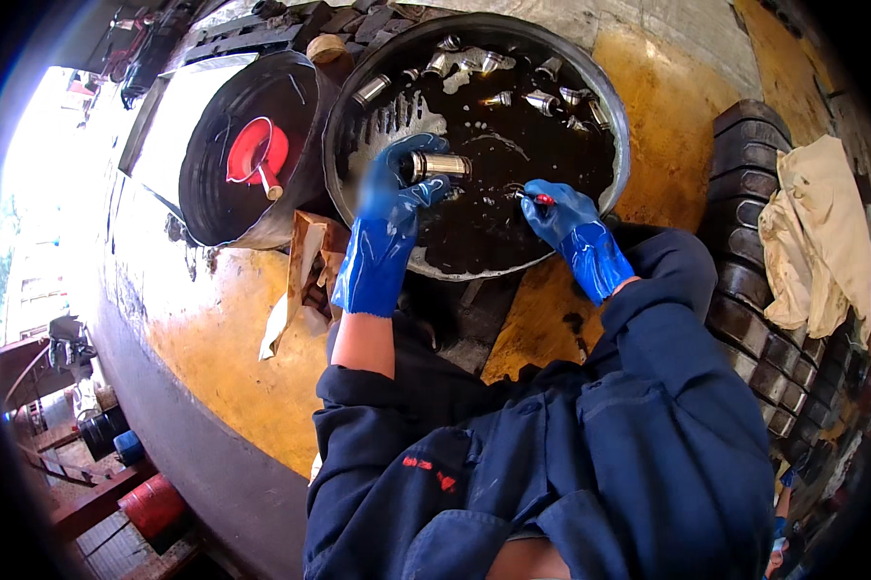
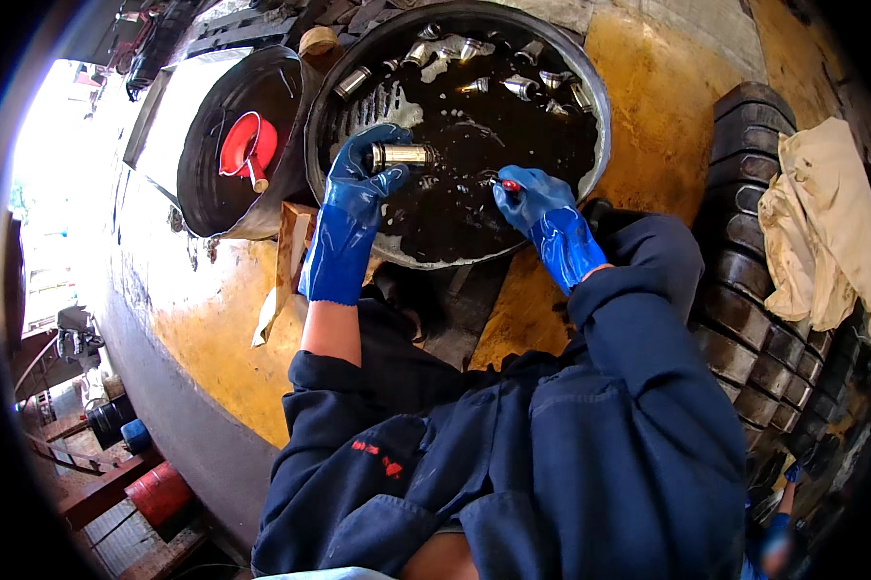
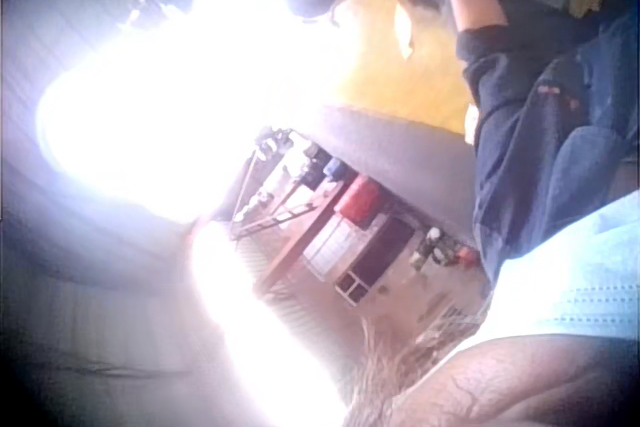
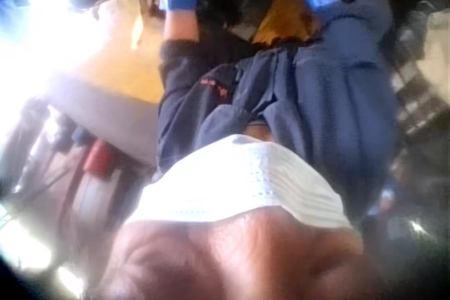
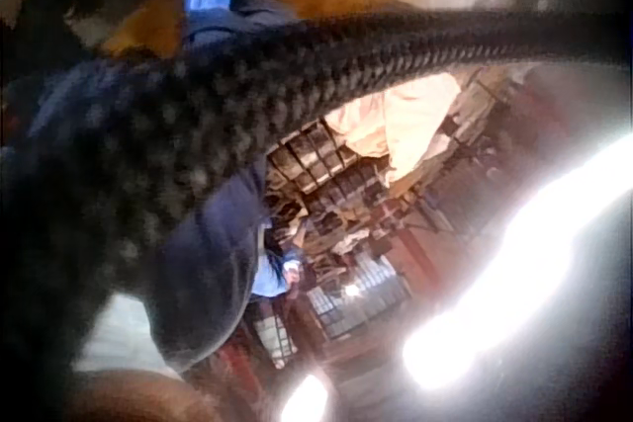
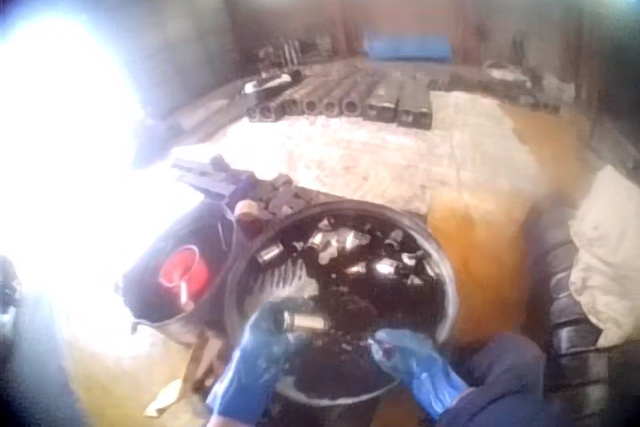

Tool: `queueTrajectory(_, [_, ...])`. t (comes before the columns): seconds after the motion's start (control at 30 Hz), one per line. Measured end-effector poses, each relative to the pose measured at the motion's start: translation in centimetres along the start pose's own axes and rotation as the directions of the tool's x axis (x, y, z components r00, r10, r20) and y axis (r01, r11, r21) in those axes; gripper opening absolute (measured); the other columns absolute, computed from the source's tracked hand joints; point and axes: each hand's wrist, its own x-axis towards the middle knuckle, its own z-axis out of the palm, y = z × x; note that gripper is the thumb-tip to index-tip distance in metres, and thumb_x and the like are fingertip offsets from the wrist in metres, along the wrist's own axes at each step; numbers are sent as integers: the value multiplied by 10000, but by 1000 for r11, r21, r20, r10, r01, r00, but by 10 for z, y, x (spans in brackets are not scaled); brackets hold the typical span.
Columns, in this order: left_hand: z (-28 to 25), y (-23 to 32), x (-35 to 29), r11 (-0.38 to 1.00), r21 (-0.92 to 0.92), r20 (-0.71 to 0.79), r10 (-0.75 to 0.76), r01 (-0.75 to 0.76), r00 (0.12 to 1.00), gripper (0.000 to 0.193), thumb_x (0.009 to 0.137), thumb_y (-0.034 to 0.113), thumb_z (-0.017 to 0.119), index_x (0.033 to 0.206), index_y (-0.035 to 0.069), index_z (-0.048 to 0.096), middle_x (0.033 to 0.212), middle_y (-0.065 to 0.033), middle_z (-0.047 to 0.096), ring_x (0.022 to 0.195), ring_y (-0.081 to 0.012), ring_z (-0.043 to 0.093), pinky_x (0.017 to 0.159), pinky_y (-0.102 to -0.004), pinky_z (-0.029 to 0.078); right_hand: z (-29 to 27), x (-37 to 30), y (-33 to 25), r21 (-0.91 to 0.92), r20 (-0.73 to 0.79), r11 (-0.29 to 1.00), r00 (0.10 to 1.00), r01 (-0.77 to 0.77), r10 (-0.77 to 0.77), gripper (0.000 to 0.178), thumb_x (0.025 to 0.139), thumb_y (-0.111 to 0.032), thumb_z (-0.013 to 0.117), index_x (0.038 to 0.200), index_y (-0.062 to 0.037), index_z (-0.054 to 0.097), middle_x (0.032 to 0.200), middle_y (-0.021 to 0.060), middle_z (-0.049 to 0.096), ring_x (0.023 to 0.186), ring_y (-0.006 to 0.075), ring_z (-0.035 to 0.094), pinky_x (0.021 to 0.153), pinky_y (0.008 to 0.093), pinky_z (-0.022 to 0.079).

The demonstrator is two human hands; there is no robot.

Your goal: The person sits on the floor and cleans small cylindrical metal parts submerged in a dark liquid within a large basin. They use a small brush to scrub the parts and then place them into a separate container.

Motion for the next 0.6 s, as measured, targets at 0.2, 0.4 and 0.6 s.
queueTrajectory(0.2, [-15, -3, -7, 999, -27, 15, 28, -27, 1000, 646, 753, -118, 821, 1348, 43, 628, 1305, -120, 693, 1173, -241, 679, 986, -375, 591, 1, 4, -4, -33, 53, 998, 997, -53, 54, 165, 951, -316, 679, 1030, -176, 717, 983, 138, 752, 944, 419, 704, 813, 481, 587])
queueTrajectory(0.4, [-23, -20, -4, 996, -30, 15, 82, -81, 997, 627, 772, -91, 829, 1348, 38, 619, 1294, -115, 692, 1143, -227, 692, 957, -356, 600, 0, 3, 1, -32, 101, 985, 980, -170, 172, 194, 961, -336, 661, 1046, -172, 721, 997, 156, 755, 962, 415, 711, 827, 486, 592])
queueTrajectory(0.6, [-22, -12, -14, 993, -77, -75, 84, -89, 994, 576, 801, -105, 813, 1328, 33, 623, 1274, -109, 701, 1131, -216, 695, 973, -358, 600, 17, 6, 18, -9, 81, 990, 986, -143, 143, 202, 965, -306, 674, 1065, -141, 734, 1012, 158, 757, 958, 387, 725, 828, 450, 590])
